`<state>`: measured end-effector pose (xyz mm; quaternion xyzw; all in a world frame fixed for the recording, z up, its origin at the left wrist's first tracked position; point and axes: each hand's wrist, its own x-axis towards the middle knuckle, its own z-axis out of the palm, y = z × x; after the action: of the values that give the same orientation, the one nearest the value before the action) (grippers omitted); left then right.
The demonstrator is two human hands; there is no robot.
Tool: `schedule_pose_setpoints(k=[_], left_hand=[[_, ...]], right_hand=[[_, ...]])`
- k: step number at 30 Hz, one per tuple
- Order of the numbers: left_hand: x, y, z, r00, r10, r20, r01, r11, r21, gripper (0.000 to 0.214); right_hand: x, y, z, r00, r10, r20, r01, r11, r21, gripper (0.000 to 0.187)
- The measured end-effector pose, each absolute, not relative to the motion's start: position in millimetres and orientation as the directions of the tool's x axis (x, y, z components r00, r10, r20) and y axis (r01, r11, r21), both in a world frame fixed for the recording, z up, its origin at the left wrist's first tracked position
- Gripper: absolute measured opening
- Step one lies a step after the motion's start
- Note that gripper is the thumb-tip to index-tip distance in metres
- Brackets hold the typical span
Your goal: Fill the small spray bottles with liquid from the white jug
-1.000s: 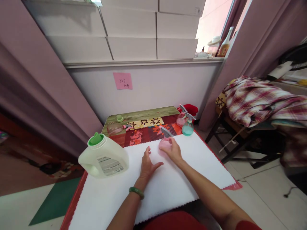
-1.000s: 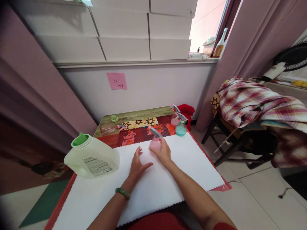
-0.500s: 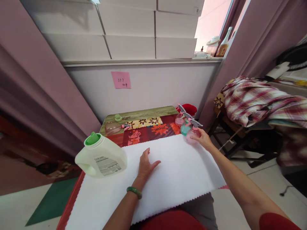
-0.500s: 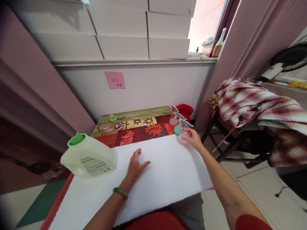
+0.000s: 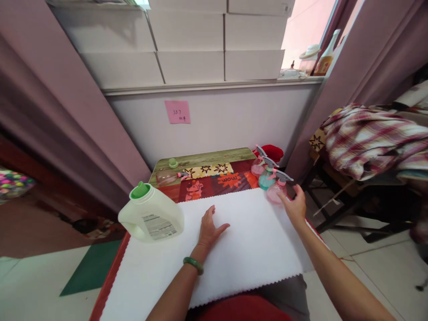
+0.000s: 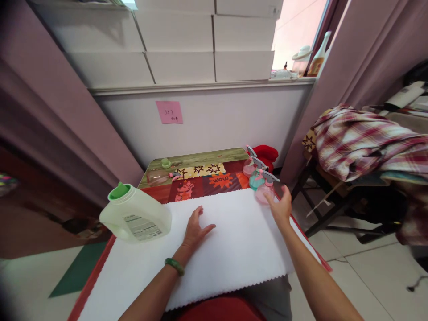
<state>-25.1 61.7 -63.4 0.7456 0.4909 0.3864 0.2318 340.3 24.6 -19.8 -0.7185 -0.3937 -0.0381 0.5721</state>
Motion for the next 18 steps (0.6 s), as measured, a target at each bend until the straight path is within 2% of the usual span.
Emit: schedule_pose_setpoints(k=[1,2,4,8,11,14,18], left_hand=[[-25,61,-63,0.216,0.912,0.347,0.556,-0.408,0.724,0.086],[-24,61,-63,0.214,0.914,0.345,0.561,-0.404,0.723,0.085],[-25,62,-61,0.218,0.916,0.337,0.570,-0.400,0.717,0.078],[-36,64,-53,0.282,0.899,0.334,0.599,-0.437,0.671,0.057],[-50,59,-48,0.353,0.876,0.330,0.622,-0.483,0.616,0.053],[-61,47,-48,0.420,0.854,0.306,0.636,-0.518,0.572,0.060],[-65,34,-52,0.465,0.842,0.273,0.661,-0.535,0.526,0.057]], right_hand=[[325,15,-21,0.756,0.413,0.507,0.572,-0.041,-0.819,0.074],[309,6,-23,0.773,0.376,0.511,0.554,-0.008,-0.833,0.067],[277,-8,-24,0.719,0.475,0.506,0.555,0.045,-0.831,0.058],[234,-8,-13,0.513,0.690,0.511,0.587,0.153,-0.795,0.055],[211,19,3,0.398,0.754,0.522,0.554,0.256,-0.792,0.043],[181,59,18,0.288,0.796,0.532,0.484,0.358,-0.798,0.037],[129,118,26,0.081,0.882,0.463,0.481,0.373,-0.794,0.033]])
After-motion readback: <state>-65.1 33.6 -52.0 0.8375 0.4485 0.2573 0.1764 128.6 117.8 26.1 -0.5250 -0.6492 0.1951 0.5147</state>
